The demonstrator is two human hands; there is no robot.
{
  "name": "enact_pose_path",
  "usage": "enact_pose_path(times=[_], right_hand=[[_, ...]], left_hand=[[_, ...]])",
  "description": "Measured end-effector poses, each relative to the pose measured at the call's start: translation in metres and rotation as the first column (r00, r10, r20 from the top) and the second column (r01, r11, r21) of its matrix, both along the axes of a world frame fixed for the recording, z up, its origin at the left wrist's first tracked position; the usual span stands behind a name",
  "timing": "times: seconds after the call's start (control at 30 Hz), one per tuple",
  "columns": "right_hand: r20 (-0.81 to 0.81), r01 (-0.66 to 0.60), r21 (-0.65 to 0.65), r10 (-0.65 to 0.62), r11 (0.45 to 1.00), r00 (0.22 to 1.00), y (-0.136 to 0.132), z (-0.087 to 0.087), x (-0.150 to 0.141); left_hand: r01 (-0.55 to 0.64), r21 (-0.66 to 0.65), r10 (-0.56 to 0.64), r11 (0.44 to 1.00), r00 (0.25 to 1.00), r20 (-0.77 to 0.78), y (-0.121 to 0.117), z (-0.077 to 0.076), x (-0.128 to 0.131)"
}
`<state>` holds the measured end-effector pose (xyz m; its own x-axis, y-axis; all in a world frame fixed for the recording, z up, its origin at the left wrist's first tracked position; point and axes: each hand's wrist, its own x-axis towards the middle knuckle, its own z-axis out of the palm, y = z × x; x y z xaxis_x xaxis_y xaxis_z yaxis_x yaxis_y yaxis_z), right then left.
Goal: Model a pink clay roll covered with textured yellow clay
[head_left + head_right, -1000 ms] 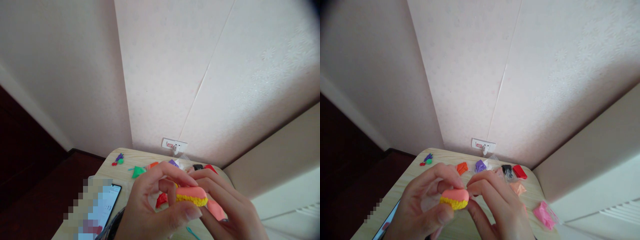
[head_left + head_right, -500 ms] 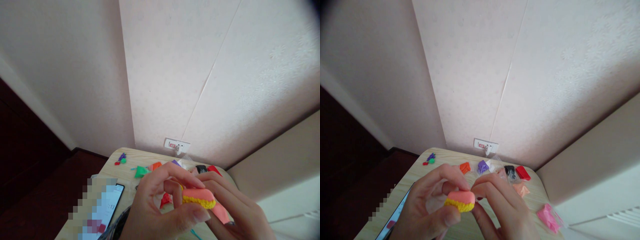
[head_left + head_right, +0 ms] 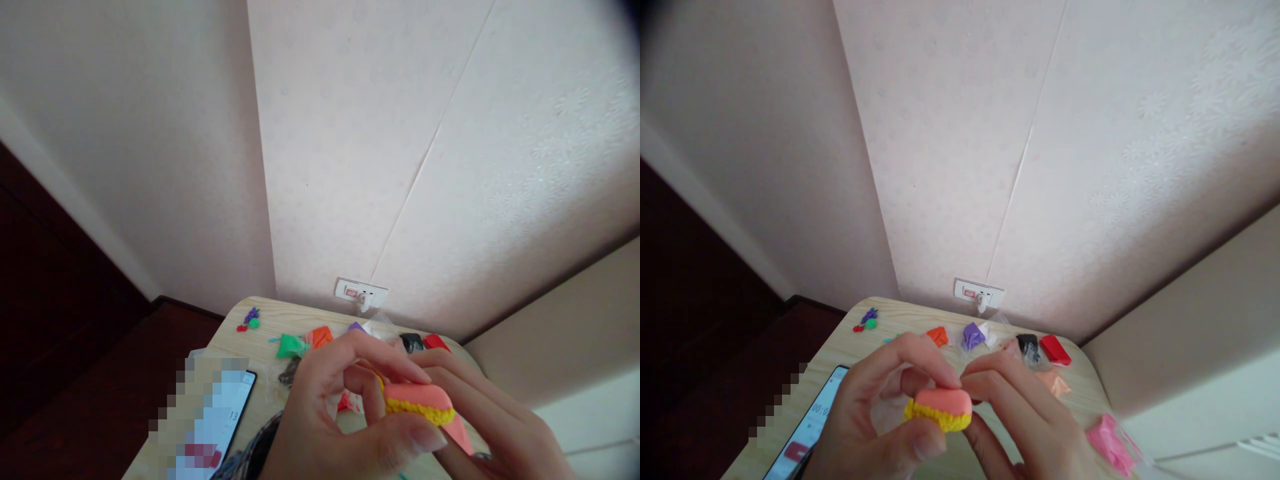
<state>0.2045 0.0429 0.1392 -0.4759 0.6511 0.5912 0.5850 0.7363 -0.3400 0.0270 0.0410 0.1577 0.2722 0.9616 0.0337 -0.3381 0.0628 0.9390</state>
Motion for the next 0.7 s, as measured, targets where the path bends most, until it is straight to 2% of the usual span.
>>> enact_pose_path(times=[0.13, 0.3, 0.53, 0.7], right_hand=[[0.029, 0.001, 0.028, -0.002, 1.0, 1.0, -0.0012, 0.0012, 0.0017], [-0.015, 0.006, -0.018, -0.006, 1.0, 1.0, -0.0023, 0.0035, -0.0013], [-0.076, 0.012, -0.056, -0.016, 0.998, 0.997, -0.0042, 0.0035, -0.0075], [-0.015, -0.015, -0.069, 0.014, 0.998, 1.0, -0.0045, 0.0022, -0.0039]], left_hand=[[0.015, -0.032, -0.015, 0.999, 1.0, 0.009, -0.0014, 0.0016, -0.0008], [0.016, -0.054, -0.015, 0.998, 1.0, 0.02, -0.0031, 0.0038, -0.0005], [-0.009, 0.033, 0.008, 0.999, 0.999, 0.038, 0.0019, -0.0025, 0.0024], [0.006, -0.048, -0.006, 0.999, 1.0, 0.001, -0.0004, -0.0037, 0.003]])
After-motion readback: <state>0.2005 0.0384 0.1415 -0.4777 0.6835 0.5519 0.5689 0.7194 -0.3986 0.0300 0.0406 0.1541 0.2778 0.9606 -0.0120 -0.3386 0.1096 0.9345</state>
